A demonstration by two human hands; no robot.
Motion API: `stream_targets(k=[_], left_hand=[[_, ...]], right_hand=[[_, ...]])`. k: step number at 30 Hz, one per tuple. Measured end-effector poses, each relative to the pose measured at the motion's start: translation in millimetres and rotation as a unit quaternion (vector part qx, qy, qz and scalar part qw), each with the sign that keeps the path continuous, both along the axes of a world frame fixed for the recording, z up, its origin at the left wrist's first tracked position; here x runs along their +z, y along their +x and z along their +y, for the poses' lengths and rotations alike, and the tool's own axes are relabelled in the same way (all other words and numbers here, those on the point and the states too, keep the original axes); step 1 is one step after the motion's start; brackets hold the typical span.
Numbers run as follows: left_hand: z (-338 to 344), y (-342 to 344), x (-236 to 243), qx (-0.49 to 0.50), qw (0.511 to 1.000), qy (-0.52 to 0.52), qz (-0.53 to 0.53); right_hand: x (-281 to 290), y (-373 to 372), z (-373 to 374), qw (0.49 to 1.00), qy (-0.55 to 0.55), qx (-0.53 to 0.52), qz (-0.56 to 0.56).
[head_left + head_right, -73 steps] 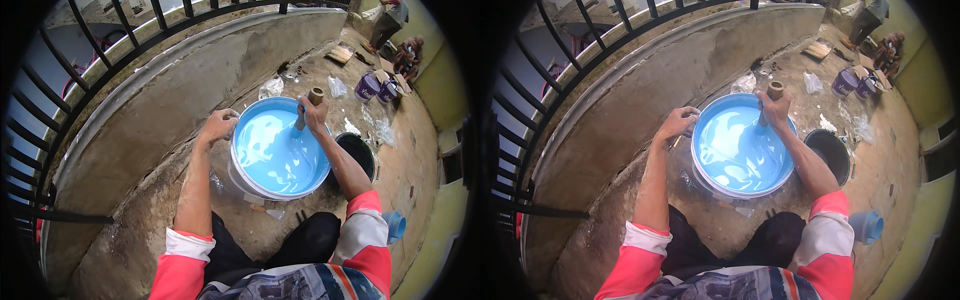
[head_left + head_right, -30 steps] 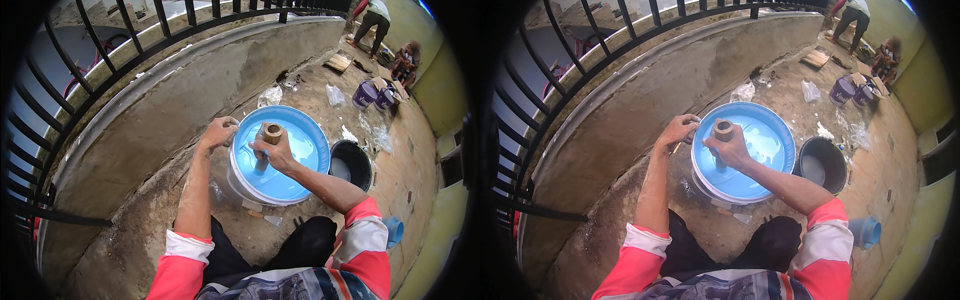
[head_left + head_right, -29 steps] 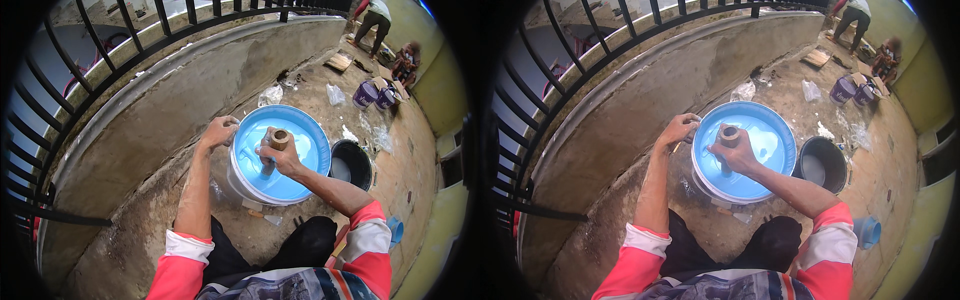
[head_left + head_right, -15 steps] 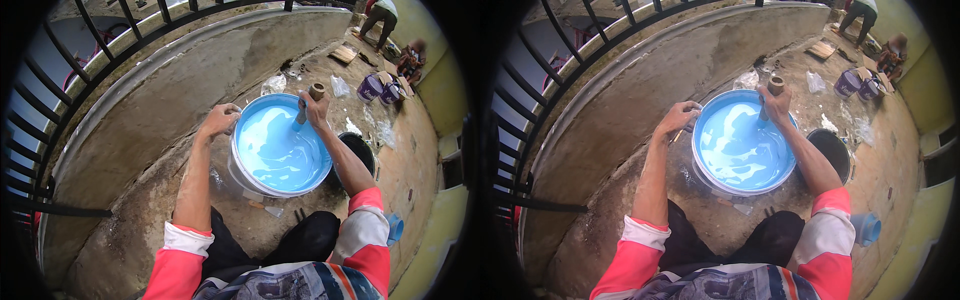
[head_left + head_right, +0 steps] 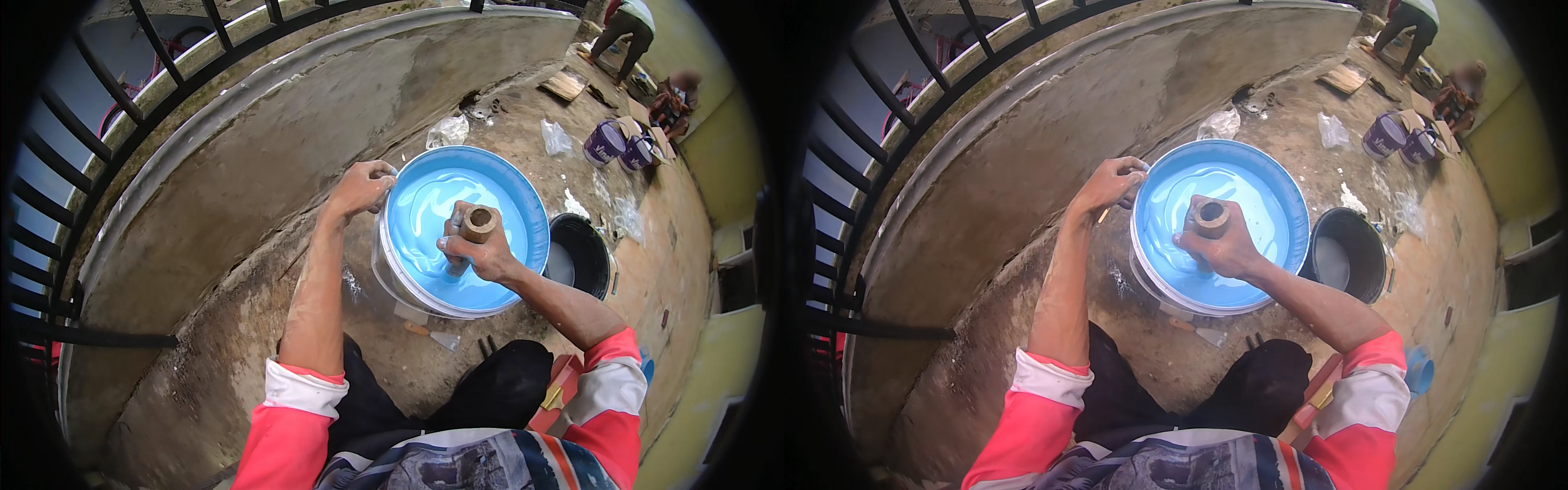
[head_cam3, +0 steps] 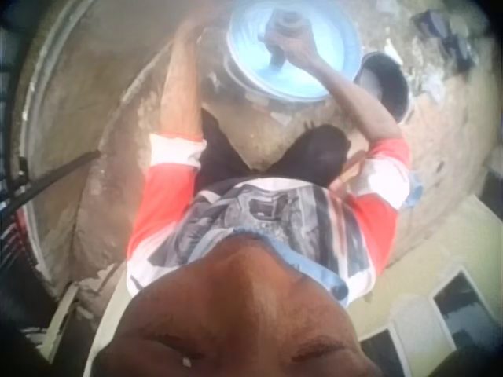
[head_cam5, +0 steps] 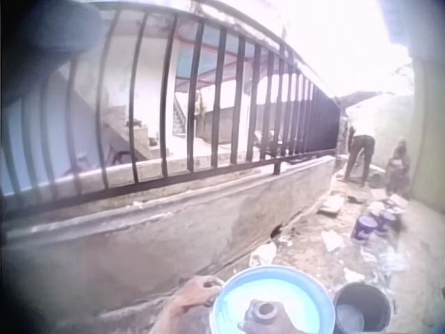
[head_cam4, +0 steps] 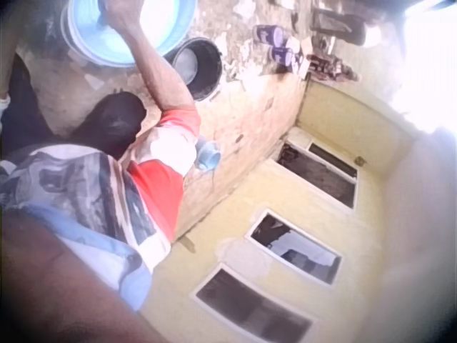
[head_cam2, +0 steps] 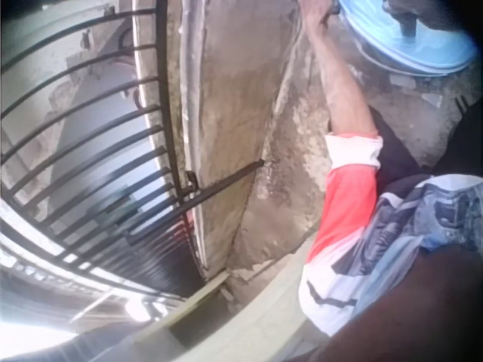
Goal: The person mixes light blue paint in a bucket using a wooden stick. They stir the paint thoroughly, then briefly use a paintbrush to clean their arm before placing the brush in a red tray.
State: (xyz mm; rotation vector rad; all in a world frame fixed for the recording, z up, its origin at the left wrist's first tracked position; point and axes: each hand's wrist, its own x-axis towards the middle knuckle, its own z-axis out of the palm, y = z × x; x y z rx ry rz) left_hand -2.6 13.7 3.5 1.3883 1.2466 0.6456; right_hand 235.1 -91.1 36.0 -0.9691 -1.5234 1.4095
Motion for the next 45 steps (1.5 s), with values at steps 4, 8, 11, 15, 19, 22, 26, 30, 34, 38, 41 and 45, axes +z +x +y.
stream_targets(k=[4, 8, 11, 15, 19, 22, 26, 30, 34, 38, 41, 45], left_hand=[[0.1, -1.7, -0.8, 0.001, 1.000, 0.020, 0.015], [-0.4, 0.5, 3.6, 0.022, 1.000, 0.001, 0.006], [1.0, -0.4, 3.5, 0.020, 1.000, 0.004, 0.010], [1.7, 1.6, 2.6, 0.019, 1.000, 0.006, 0.004], [3.7, -0.4, -1.3, 0.024, 1.000, -0.003, -0.009], [2.2, -0.9, -2.2, 0.029, 0.999, 0.009, 0.013], [-1.1, 1.6, -0.1, 0.032, 0.999, -0.003, 0.001], [-1.2, 2.7, 1.5, 0.019, 1.000, 0.004, 0.018], [0.2, 0.0, 3.7, 0.006, 1.000, 0.006, 0.030], [2.6, -2.2, 2.2, -0.003, 0.999, 0.005, 0.031], [1.6, 1.9, 1.4, 0.008, 1.000, 0.009, 0.009], [3.3, -2.0, -5.7, 0.017, 0.999, 0.016, -0.023]], right_hand=[[-6.6, 48.0, -8.4, 0.996, 0.054, -0.078, -0.003], [-12.2, 68.9, 42.7, 0.974, 0.090, -0.209, -0.003], [-15.8, 68.8, 82.4, 0.959, 0.145, -0.242, 0.016], [-17.2, 64.0, 113.5, 0.951, 0.176, -0.246, 0.065], [-16.4, 73.7, 108.8, 0.962, 0.157, -0.213, 0.067], [-16.6, 87.7, 83.5, 0.971, 0.112, -0.198, 0.076], [-20.7, 115.7, 40.7, 0.973, 0.063, -0.195, 0.105], [-10.2, 106.8, -0.3, 0.976, 0.020, -0.176, 0.123], [-4.3, 76.0, -14.9, 0.977, -0.045, -0.123, 0.166], [-5.0, 12.2, -4.0, 0.990, -0.015, -0.069, 0.121], [-7.5, -26.0, 25.9, 0.994, 0.034, -0.077, 0.067], [-17.1, -57.5, 69.3, 0.986, 0.126, -0.095, 0.057]])
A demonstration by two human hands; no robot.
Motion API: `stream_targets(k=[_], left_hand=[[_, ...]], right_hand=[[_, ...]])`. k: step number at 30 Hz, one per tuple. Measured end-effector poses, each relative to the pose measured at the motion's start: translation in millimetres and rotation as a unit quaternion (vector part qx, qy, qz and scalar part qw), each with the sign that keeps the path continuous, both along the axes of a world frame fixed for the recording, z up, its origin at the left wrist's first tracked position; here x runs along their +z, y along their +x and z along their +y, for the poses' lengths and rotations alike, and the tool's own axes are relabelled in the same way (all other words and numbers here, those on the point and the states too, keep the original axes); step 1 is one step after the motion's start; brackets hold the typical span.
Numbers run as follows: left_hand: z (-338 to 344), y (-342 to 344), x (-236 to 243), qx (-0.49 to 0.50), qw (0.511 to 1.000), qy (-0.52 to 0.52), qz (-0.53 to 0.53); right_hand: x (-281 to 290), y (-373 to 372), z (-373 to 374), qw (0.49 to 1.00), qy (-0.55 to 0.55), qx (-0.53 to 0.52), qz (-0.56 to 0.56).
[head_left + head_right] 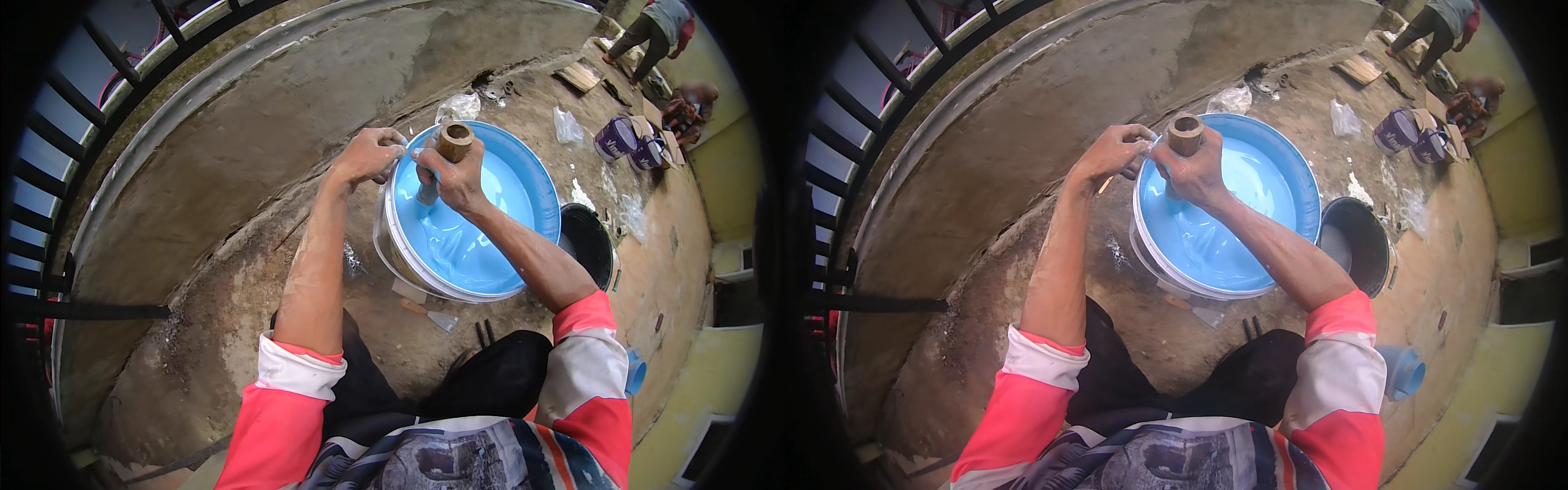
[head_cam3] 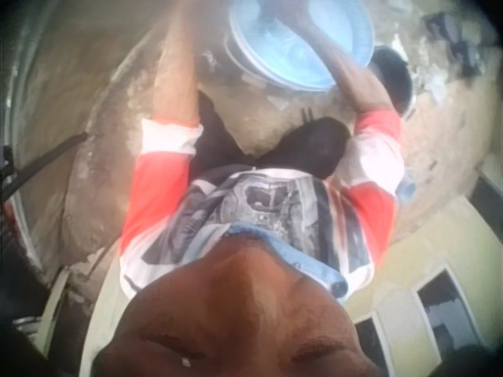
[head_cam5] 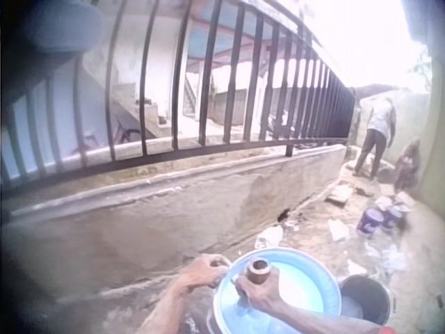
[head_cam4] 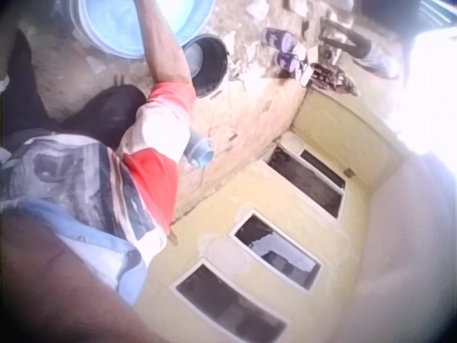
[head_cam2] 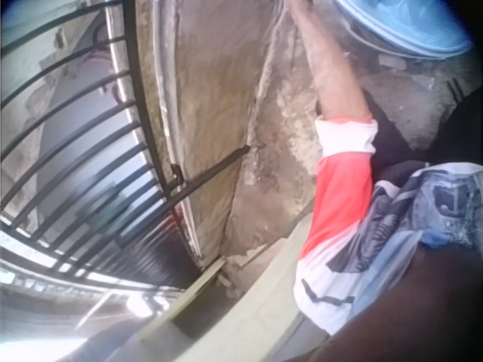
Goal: The person mixes light blue paint in a bucket using a wooden stick. They stir the paint thoroughly, then briefly use a paintbrush to clean their arm before placing the brush in a red tray.
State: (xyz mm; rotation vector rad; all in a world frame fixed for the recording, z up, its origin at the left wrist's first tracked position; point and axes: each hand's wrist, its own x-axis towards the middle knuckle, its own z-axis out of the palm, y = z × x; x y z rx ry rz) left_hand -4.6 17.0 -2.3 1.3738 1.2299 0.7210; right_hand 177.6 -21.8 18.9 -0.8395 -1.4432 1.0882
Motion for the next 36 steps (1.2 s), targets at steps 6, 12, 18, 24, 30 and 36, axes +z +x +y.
stream_targets(k=[6, 12, 18, 24, 30, 36], left_hand=[[1.5, 1.1, 2.1, -0.007, 1.000, -0.012, 0.013], [0.1, 3.2, 1.9, -0.002, 1.000, -0.012, 0.017], [-2.6, 2.3, 4.0, 0.002, 1.000, 0.002, 0.024], [-2.2, 2.4, 4.3, -0.003, 1.000, -0.010, 0.019], [1.2, 1.4, 2.7, -0.012, 1.000, -0.021, 0.005], [2.1, -0.7, -0.8, -0.011, 1.000, -0.016, 0.007]], right_hand=[[-13.7, 13.7, 43.5, 0.986, 0.135, -0.071, -0.061], [-4.0, 92.5, 31.8, 0.996, -0.003, -0.063, -0.059], [11.0, 131.9, -34.9, 0.993, -0.105, -0.047, -0.019], [16.4, 89.4, -65.2, 0.979, -0.158, 0.026, 0.126], [5.5, 22.7, -26.4, 0.998, -0.062, 0.001, 0.031], [-15.4, 19.7, 34.1, 0.992, 0.084, -0.055, -0.070]])
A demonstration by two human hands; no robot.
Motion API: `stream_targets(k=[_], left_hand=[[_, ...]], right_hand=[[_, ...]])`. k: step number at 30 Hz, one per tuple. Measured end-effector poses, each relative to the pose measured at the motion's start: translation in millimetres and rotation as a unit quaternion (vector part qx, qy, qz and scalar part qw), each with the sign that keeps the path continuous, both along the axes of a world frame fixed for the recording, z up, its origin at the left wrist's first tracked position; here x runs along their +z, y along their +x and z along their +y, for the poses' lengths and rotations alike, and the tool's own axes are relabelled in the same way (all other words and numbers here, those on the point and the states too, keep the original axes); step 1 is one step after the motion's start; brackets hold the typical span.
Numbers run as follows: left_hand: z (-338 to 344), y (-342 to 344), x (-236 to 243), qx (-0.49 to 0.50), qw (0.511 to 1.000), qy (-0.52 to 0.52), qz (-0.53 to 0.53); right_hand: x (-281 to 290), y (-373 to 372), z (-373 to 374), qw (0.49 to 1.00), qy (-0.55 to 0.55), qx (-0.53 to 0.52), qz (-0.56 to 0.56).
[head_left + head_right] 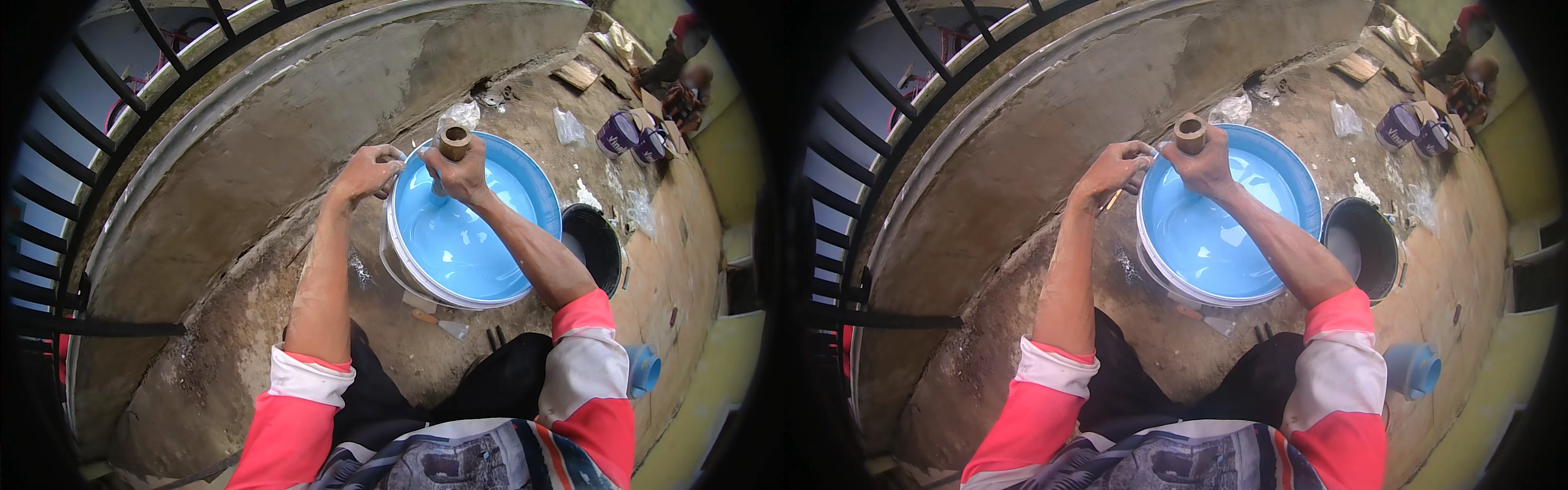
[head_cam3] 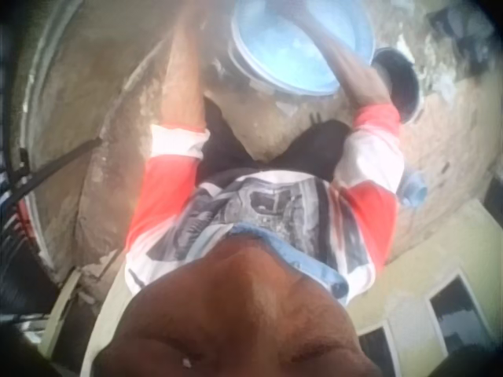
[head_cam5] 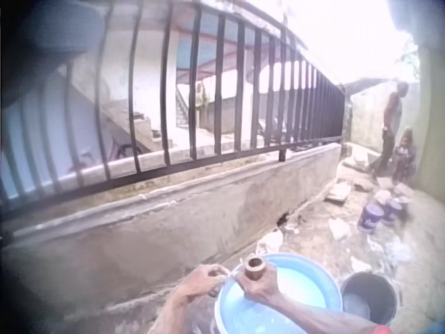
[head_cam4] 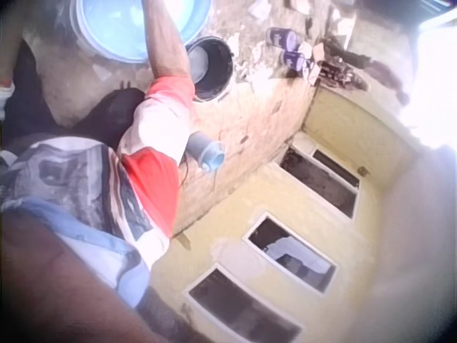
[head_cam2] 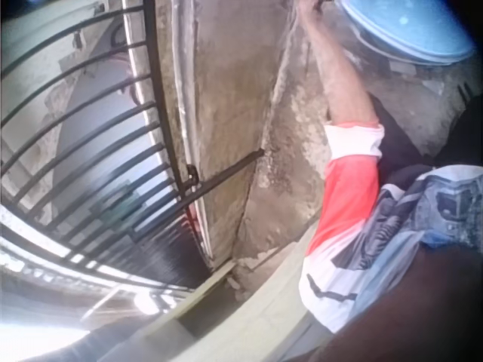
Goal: The person mixes light blue paint in a bucket using a wooden stick. They stir the paint thoroughly, then briefly use a paintbrush to clean their arm before placing the brush in a red tray.
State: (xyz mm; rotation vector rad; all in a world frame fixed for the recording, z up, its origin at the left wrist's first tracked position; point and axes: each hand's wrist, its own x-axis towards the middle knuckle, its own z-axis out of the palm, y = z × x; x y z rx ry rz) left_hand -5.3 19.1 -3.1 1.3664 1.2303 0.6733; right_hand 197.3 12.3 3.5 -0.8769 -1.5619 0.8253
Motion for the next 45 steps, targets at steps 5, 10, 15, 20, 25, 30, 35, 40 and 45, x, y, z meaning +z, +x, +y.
stream_targets(k=[5, 10, 15, 20, 25, 30, 35, 40, 45], left_hand=[[-3.5, 4.8, 5.8, 0.005, 1.000, 0.006, 0.015], [-6.4, 3.9, 4.4, 0.022, 0.999, 0.014, 0.035], [-4.6, 1.7, 4.7, 0.019, 1.000, 0.006, 0.021], [-5.3, 0.8, 4.1, 0.015, 1.000, 0.002, 0.012], [-1.1, 3.9, 3.6, 0.001, 1.000, -0.012, -0.014], [1.6, 0.9, 0.4, -0.002, 1.000, -0.005, -0.010], [0.7, 2.6, 0.3, 0.007, 1.000, -0.002, -0.004], [-5.0, 2.0, 6.4, 0.009, 1.000, -0.002, 0.017], [-5.9, 4.0, 7.7, 0.012, 1.000, -0.003, 0.017]], right_hand=[[0.8, 55.9, 13.6, 0.998, -0.032, -0.044, -0.008], [18.2, 104.9, -37.6, 0.990, -0.131, -0.041, 0.016], [36.0, 102.9, -94.5, 0.963, -0.213, 0.041, 0.161], [28.0, 44.4, -93.4, 0.953, -0.204, 0.101, 0.202], [14.3, -4.0, -37.2, 0.991, -0.102, 0.043, 0.074], [5.0, -1.4, 7.9, 0.999, 0.033, -0.016, -0.034], [6.3, 69.6, 6.8, 0.997, -0.060, -0.032, -0.037], [25.1, 110.2, -76.3, 0.983, -0.172, -0.010, 0.062], [31.7, 76.7, -115.5, 0.958, -0.233, 0.089, 0.143]])
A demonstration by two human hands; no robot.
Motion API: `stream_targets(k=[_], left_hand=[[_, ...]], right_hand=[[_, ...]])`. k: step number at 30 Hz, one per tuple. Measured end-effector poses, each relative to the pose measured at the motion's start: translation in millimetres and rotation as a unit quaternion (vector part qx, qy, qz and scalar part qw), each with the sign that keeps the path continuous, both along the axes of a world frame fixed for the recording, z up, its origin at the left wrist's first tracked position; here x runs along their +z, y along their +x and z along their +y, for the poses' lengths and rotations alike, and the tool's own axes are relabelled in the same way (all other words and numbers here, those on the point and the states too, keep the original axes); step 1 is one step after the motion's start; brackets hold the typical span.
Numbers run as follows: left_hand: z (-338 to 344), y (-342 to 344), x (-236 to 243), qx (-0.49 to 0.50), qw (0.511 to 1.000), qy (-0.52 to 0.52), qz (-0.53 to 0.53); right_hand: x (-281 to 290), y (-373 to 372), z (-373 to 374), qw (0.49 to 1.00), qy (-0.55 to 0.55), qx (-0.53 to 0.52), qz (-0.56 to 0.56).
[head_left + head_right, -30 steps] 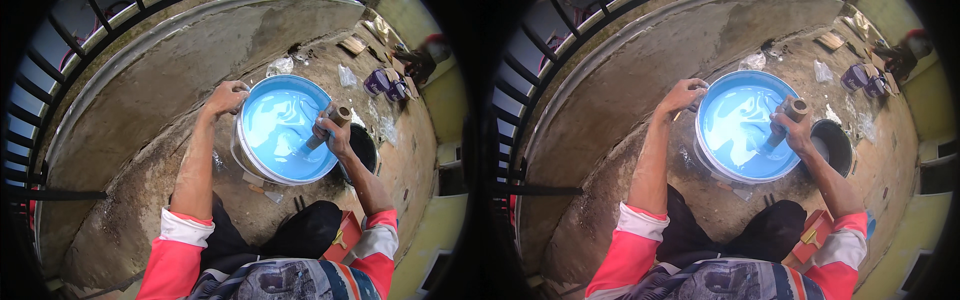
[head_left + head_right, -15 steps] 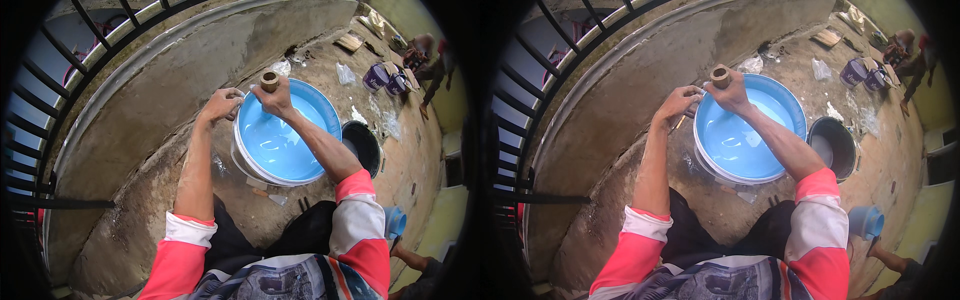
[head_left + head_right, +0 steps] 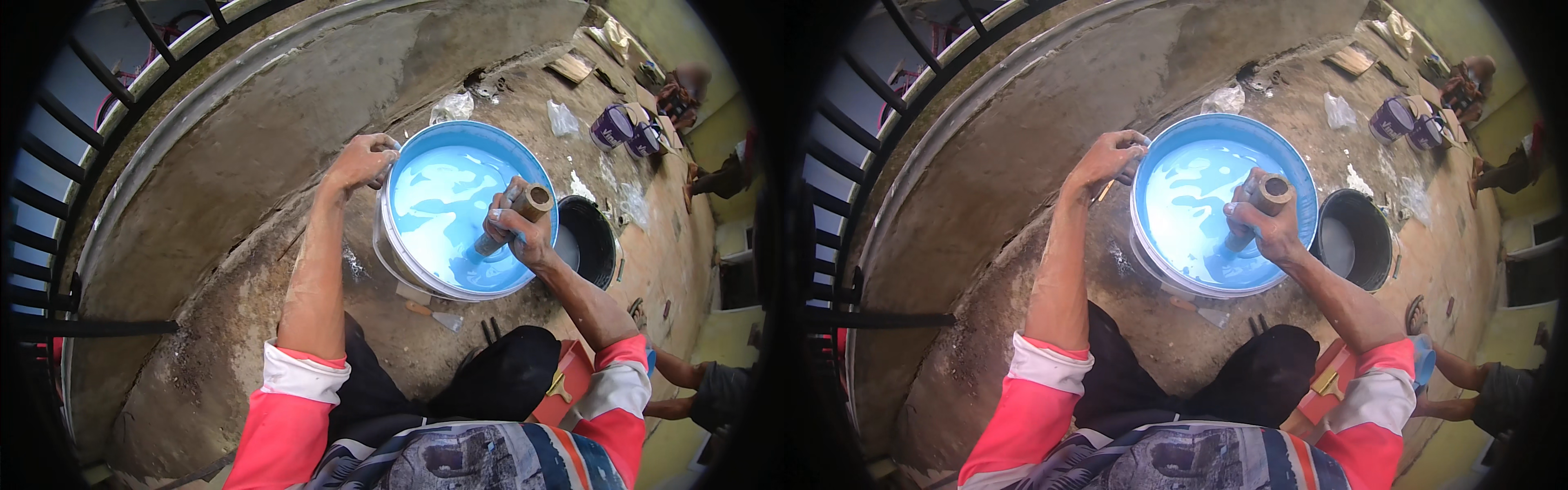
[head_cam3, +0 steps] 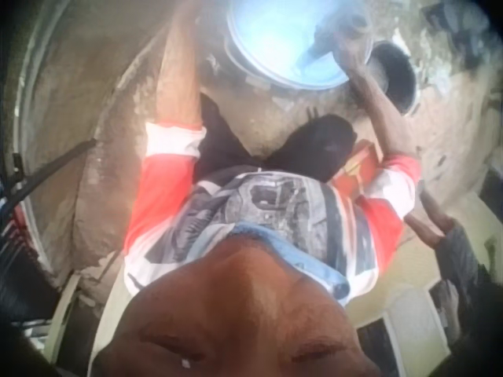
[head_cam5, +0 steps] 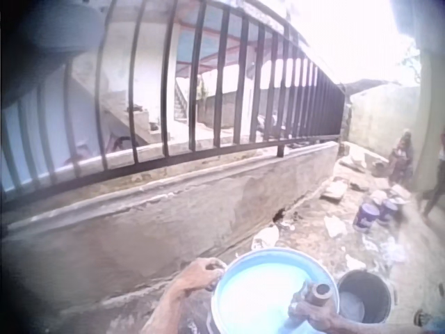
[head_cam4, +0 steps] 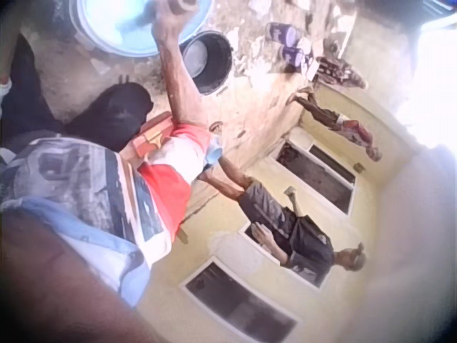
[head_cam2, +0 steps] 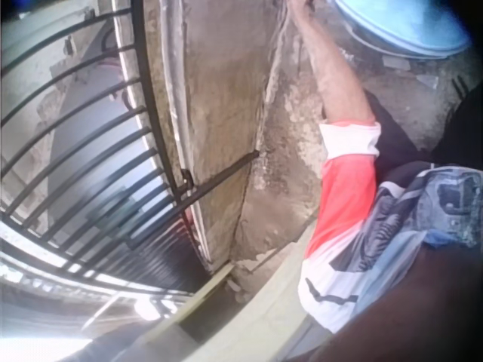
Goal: The person mixes light blue paint in a bucket using a wooden stick. They stir the paint thoroughly, then briefly use a paintbrush to clean their arm before placing the brush in a red tray.
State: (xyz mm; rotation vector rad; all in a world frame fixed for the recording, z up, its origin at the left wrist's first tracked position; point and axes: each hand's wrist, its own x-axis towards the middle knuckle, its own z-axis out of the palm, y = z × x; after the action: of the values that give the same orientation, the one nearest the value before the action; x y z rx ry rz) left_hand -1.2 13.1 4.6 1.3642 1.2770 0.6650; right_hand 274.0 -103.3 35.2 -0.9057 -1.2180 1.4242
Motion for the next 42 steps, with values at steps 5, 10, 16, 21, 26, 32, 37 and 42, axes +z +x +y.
stream_targets(k=[5, 10, 16, 21, 26, 32, 37, 42], left_hand=[[5.7, -3.9, -7.2, -0.013, 1.000, 0.008, -0.016], [10.9, -7.9, -12.0, -0.014, 1.000, 0.011, -0.025], [4.0, 0.8, 3.4, -0.023, 1.000, -0.007, 0.003], [0.5, -4.2, 1.2, 0.000, 1.000, -0.002, 0.001], [-1.9, 0.1, 1.7, -0.001, 1.000, 0.012, 0.008], [4.7, -3.8, -3.9, -0.007, 1.000, 0.021, -0.007], [4.1, 0.5, -2.3, -0.006, 1.000, 0.010, -0.018], [2.8, -0.2, -6.3, -0.002, 1.000, 0.018, -0.015]], right_hand=[[-6.7, -68.9, 42.5, 0.997, 0.079, -0.006, -0.007], [-20.9, -90.3, 100.4, 0.968, 0.218, -0.053, -0.115], [-29.3, -28.8, 123.3, 0.955, 0.197, -0.075, -0.208], [-7.0, 24.7, 58.1, 0.987, 0.048, -0.073, -0.134], [7.8, 19.5, -7.2, 0.998, -0.016, -0.023, 0.053], [-10.8, -62.6, 27.7, 0.994, 0.096, -0.027, -0.041], [-29.1, -87.2, 91.1, 0.949, 0.271, -0.063, -0.149], [-30.0, -38.2, 118.9, 0.945, 0.242, -0.093, -0.200]])
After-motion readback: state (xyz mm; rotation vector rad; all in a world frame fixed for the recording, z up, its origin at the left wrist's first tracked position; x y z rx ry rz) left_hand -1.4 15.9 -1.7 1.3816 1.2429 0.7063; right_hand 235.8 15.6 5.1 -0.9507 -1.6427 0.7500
